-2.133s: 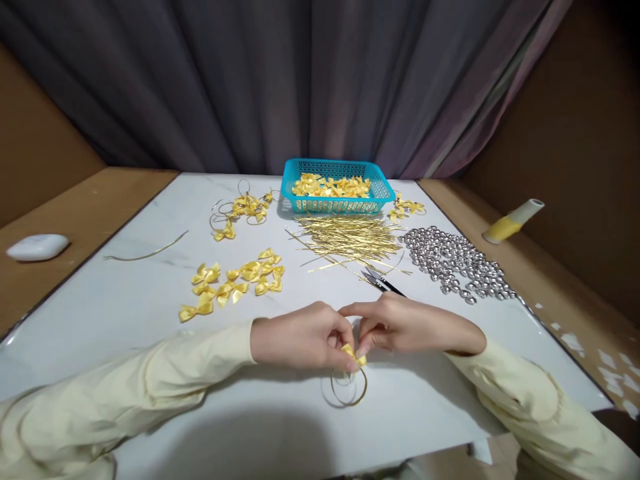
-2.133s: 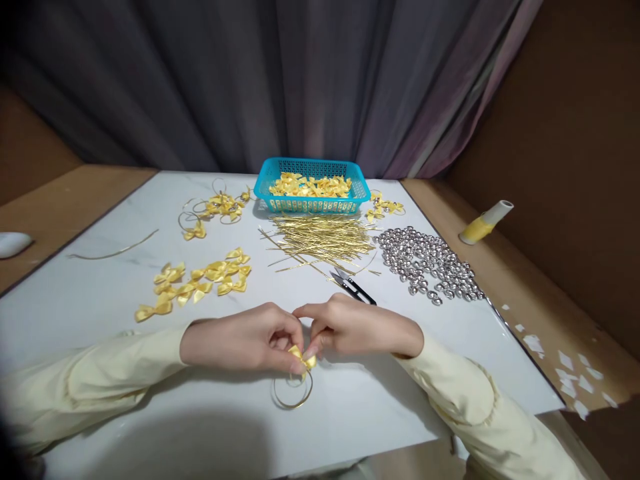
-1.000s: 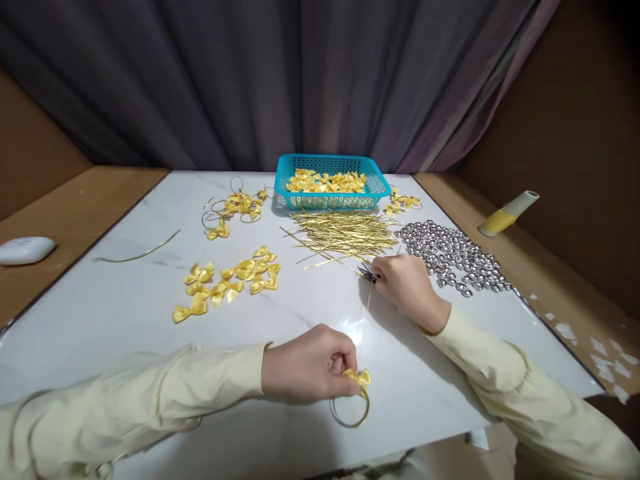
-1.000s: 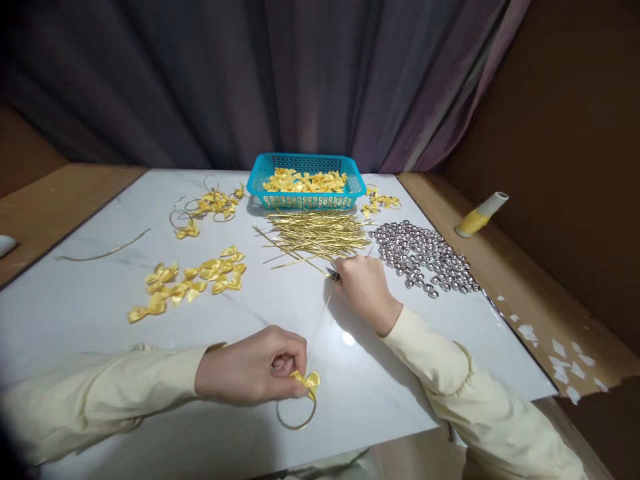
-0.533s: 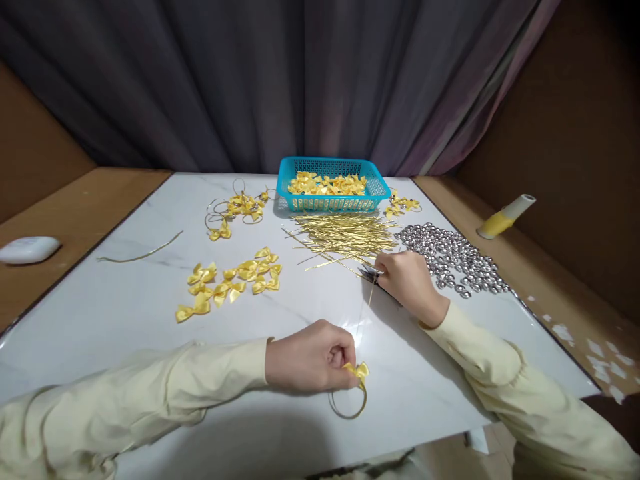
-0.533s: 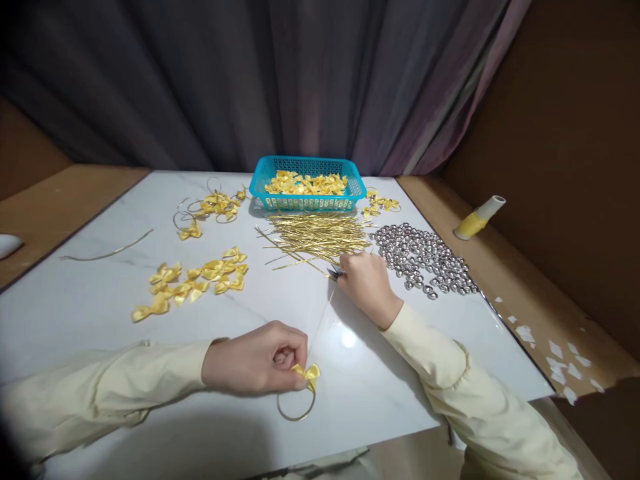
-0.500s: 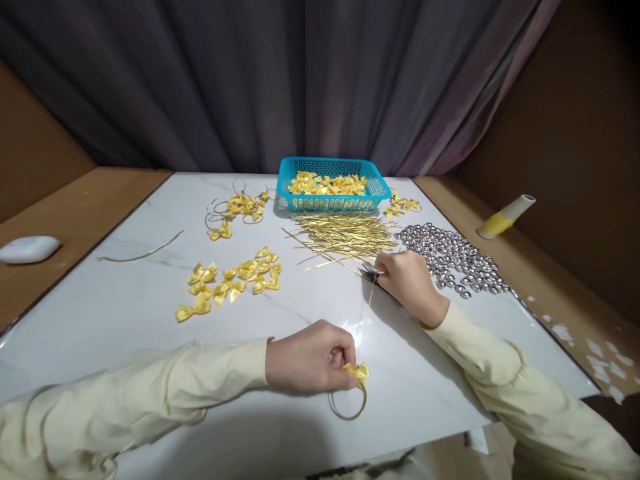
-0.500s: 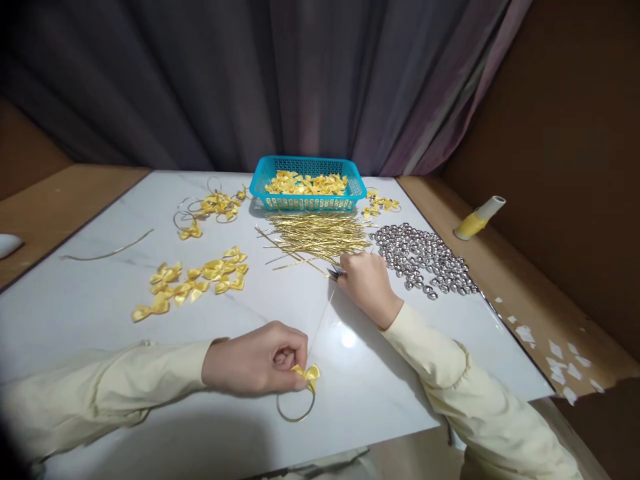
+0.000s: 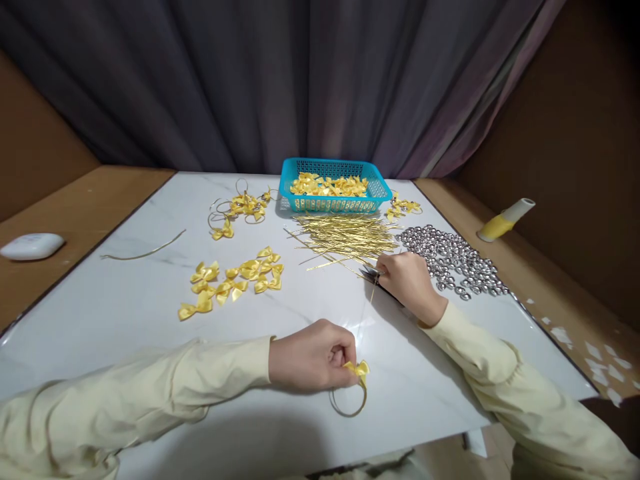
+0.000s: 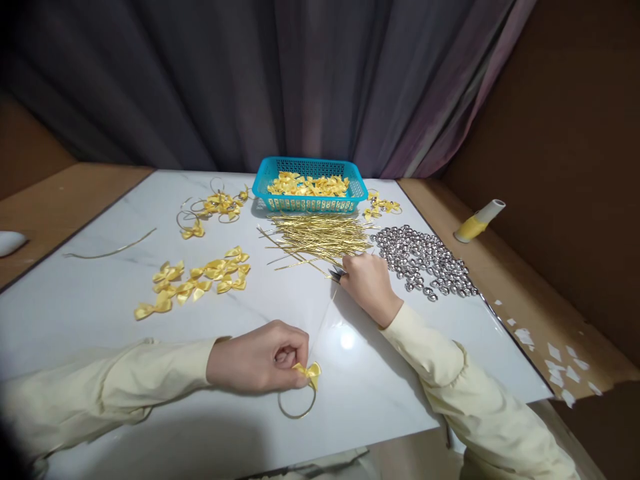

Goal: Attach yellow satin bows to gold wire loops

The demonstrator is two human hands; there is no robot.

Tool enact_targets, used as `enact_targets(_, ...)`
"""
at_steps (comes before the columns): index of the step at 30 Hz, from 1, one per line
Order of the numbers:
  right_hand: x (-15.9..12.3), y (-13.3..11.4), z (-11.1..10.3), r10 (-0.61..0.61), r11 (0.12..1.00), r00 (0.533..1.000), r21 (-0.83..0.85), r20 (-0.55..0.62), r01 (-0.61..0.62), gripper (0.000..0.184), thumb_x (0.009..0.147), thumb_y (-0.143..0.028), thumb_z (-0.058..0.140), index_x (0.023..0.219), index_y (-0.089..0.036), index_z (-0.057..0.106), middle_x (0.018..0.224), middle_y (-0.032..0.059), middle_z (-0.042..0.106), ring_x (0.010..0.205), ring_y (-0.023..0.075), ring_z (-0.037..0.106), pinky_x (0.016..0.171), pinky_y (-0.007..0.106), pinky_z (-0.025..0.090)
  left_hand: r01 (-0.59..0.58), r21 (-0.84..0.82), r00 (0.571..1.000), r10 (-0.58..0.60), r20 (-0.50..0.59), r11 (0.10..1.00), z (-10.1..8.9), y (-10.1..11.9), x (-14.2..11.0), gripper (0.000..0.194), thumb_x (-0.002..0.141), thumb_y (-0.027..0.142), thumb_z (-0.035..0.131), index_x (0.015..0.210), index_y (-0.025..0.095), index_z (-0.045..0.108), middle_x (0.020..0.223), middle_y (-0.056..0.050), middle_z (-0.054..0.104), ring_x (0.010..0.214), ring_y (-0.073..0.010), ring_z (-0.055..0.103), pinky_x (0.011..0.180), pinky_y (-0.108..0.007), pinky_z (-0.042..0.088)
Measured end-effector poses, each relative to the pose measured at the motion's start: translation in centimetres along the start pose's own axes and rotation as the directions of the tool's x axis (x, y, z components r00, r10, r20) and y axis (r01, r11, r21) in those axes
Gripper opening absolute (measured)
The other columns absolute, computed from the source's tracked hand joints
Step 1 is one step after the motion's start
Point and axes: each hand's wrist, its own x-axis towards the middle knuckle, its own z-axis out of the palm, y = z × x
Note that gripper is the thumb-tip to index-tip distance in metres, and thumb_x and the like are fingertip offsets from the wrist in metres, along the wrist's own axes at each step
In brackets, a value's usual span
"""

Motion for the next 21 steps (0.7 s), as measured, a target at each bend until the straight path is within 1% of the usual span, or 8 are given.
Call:
enact_targets(7,0.0,0.8,-0.5,0.017,0.998,0.999,0.060,-0.049,-0.014,0.017,0.056,-0.011,0.042,0.056,-0.016,0.058,0.050,0.0041,0.055,0.047,0.0131,0.042,0.049,0.024,0.020,0.045,-0.119,0.998,-0.050,-0.036,0.992,-0.3,0.4,0.3,0.019,0.065,0.028,0.064,0.066,0.012,0.052,0.047,0.009,0.035,0.047,-0.0052,0.030,0.045,-0.019,0.024)
enact_targets(12,0.0,1.3,-0.6,0.015,0.995,0.994,0.095,-0.107,-0.005,0.018,0.053,-0.009,0.040,0.056,-0.017,0.056,0.046,0.0017,0.050,0.045,0.0122,0.039,0.048,0.024,0.019,0.023,-0.191,0.999,-0.028,-0.023,0.981,-0.4,0.4,0.5,0.025,0.065,0.032,0.066,0.068,0.012,0.053,0.048,0.009,0.036,0.048,-0.0050,0.030,0.045,-0.019,0.023)
enact_targets(16,0.1,1.4,-0.5,0.010,0.996,0.993,0.088,-0.114,0.000,0.017,0.054,-0.010,0.040,0.057,-0.017,0.056,0.046,0.0013,0.049,0.045,0.0121,0.037,0.048,0.024,0.019,0.015,-0.208,1.000,-0.019,-0.018,0.978,-0.4,0.3,0.5,0.026,0.065,0.034,0.067,0.069,0.012,0.054,0.049,0.009,0.037,0.048,-0.0049,0.030,0.045,-0.019,0.023)
enact_targets(21,0.0,1.4,-0.5,0.014,0.994,0.993,0.106,-0.117,-0.002,0.018,0.054,-0.010,0.040,0.059,-0.017,0.056,0.047,0.0009,0.049,0.045,0.0117,0.036,0.048,0.023,0.019,0.020,-0.240,1.000,-0.022,-0.006,0.970,-0.4,0.3,0.7,0.025,0.065,0.031,0.068,0.069,0.012,0.054,0.051,0.008,0.040,0.048,-0.0048,0.031,0.045,-0.019,0.024)
